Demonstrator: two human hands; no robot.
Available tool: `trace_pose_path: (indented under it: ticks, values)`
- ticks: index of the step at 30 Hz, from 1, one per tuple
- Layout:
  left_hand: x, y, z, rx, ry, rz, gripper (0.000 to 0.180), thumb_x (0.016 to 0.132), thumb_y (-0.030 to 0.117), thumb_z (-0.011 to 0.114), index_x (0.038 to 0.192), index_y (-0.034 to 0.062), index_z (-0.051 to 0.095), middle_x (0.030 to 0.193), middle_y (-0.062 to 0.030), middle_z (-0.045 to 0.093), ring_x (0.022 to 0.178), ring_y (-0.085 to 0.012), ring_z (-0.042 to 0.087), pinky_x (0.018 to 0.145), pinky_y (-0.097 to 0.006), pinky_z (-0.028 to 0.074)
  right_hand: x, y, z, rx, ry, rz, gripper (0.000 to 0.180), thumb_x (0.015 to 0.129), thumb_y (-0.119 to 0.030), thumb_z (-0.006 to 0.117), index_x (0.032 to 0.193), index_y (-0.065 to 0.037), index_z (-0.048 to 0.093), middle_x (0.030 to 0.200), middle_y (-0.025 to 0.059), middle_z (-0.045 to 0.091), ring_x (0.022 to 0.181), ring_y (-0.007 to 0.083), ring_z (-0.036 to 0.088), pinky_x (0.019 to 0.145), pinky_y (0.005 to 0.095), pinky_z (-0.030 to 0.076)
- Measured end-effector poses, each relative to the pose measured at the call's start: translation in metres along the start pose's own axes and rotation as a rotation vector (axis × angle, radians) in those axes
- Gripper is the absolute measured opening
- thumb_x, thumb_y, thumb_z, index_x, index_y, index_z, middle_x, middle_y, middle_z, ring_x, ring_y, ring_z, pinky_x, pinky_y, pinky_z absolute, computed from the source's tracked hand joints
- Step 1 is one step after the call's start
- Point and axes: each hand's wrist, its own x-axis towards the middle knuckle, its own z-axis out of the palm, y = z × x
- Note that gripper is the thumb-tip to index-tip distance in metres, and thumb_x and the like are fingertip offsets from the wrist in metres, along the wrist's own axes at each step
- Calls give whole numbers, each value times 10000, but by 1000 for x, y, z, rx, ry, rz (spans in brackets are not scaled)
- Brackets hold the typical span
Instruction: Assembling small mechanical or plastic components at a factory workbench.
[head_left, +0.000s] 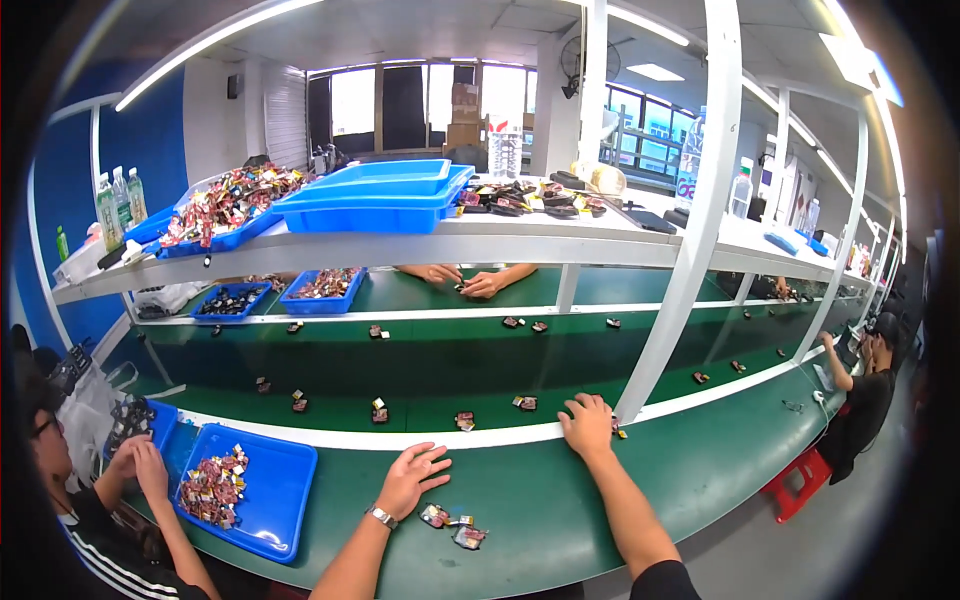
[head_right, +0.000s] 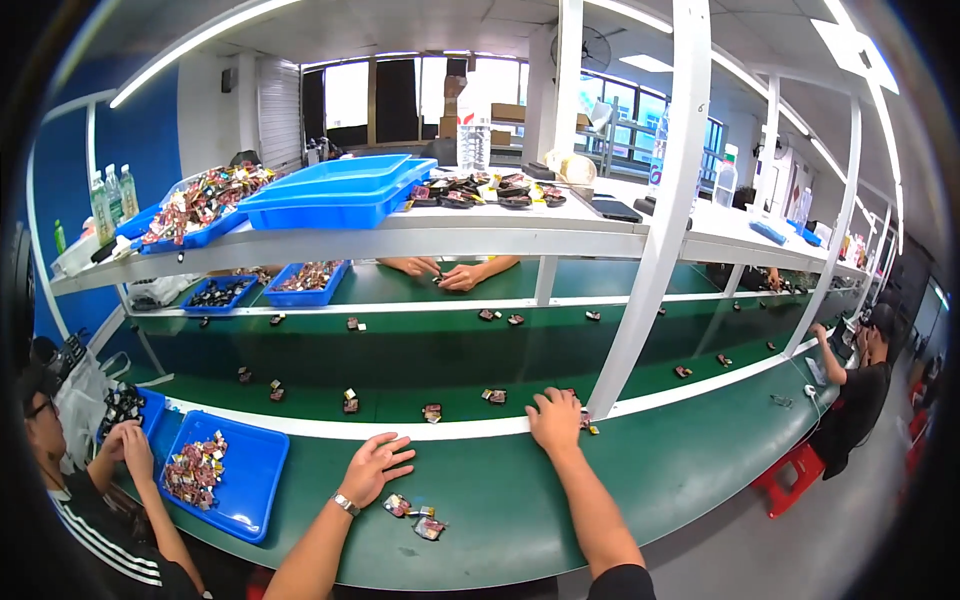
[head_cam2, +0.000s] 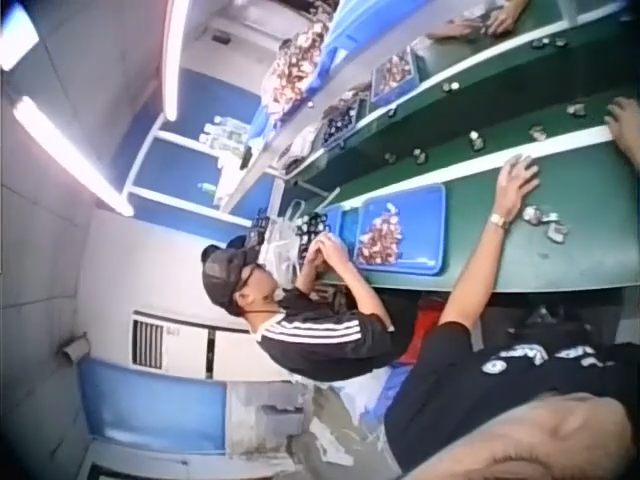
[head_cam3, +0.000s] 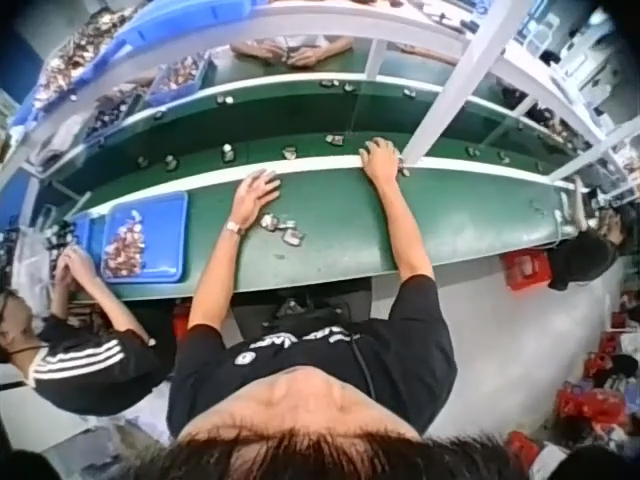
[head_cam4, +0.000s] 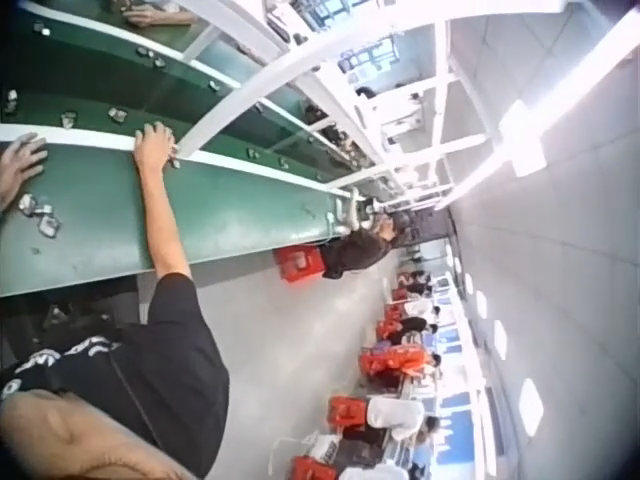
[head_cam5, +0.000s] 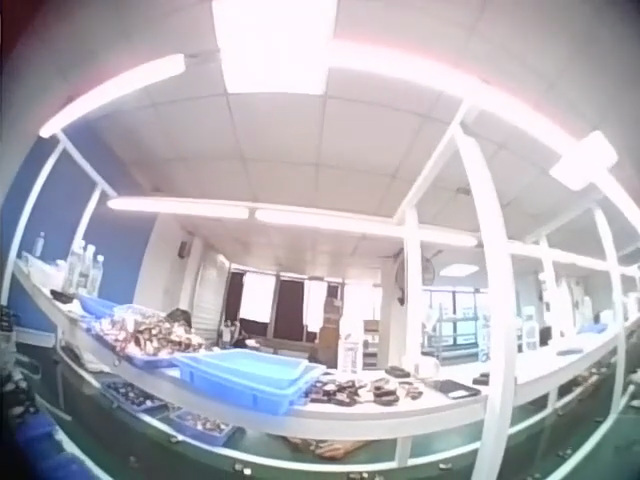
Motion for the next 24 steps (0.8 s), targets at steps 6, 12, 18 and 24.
trace_pose_path:
  ticks: [6,12,18,24]
  values:
    - [2,4,2,35,-3,-15,419,961,107,508,1337,-25,380,1384,-229,461,1233,-340,520,1002,-469,476,-33,37,-10,19,-260,62,115,766,-193,695,836,-104,710,1044,89,633,1024,291,562,847,434,455]
    - [0,4,3,19,-6,-20,393,963,65,480,1330,-38,386,1369,-235,474,1214,-334,537,995,-450,486,0,-8,21,258,-248,160,547,739,-317,767,1144,16,612,1181,179,586,1118,354,520,945,434,438]
    - [-5,2,-3,29,-14,-29,395,963,117,504,1319,-18,397,1310,-248,512,1177,-360,557,996,-475,476,34,-53,58,126,-408,462,550,746,-324,762,1121,32,574,1103,188,581,1048,355,539,900,437,468]
    - [-5,-1,-9,7,-12,-14,399,955,120,522,1310,-17,404,1241,-246,555,1103,-334,603,947,-433,511,20,-41,62,659,-296,371,350,742,-113,701,1059,14,622,876,151,671,834,320,645,785,396,520]
